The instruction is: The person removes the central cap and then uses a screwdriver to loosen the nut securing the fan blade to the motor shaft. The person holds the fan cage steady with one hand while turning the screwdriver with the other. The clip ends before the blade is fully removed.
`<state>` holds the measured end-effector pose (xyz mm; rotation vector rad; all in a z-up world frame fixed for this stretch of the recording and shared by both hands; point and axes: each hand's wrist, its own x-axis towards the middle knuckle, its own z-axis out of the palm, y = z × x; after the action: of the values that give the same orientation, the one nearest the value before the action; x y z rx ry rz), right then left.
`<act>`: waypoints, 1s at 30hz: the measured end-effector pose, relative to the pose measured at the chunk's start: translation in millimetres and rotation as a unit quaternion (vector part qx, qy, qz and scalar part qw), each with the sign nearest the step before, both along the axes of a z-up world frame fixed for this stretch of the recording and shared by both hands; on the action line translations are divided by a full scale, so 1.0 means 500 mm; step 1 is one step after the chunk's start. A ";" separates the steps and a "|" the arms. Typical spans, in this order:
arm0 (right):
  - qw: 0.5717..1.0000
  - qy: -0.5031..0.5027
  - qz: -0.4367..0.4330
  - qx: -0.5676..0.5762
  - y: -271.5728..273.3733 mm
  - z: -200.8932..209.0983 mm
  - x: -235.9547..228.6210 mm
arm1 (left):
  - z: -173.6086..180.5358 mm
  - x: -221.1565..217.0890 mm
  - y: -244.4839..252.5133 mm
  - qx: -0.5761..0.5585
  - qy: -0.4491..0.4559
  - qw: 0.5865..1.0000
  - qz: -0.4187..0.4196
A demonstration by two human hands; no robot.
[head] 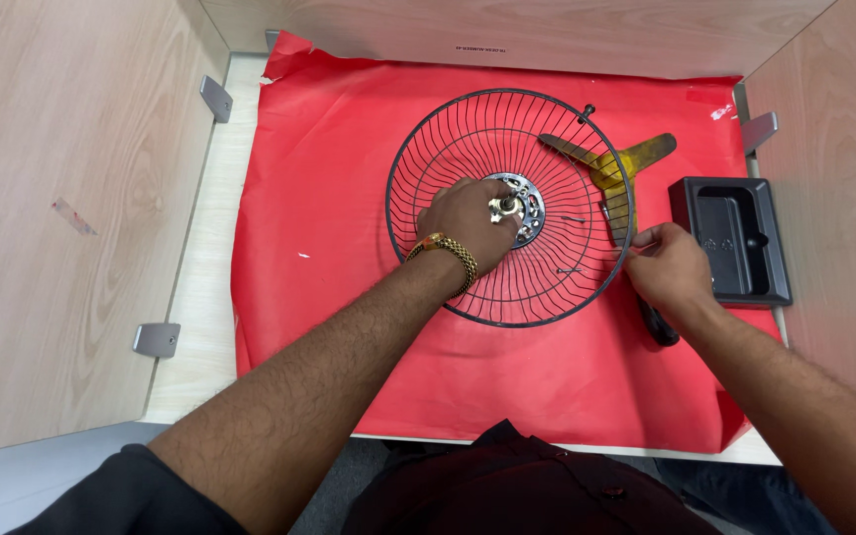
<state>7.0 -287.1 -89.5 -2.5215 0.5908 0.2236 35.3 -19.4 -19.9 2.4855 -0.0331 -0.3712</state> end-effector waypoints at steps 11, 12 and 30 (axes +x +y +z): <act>0.978 0.143 0.102 -0.115 -0.053 -0.055 -0.045 | 0.003 -0.018 0.012 -0.040 -0.014 0.999 0.034; 0.973 0.161 0.112 -0.118 -0.057 -0.055 -0.048 | 0.004 -0.019 0.014 -0.047 -0.015 0.998 0.039; 0.999 -0.019 0.042 0.012 -0.064 0.128 -0.033 | 0.001 -0.027 -0.005 0.032 0.015 0.999 -0.024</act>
<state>-9.6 -319.2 -25.7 -2.5233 0.4663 0.2126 21.7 -22.1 -19.7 2.5463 -0.0691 -0.4346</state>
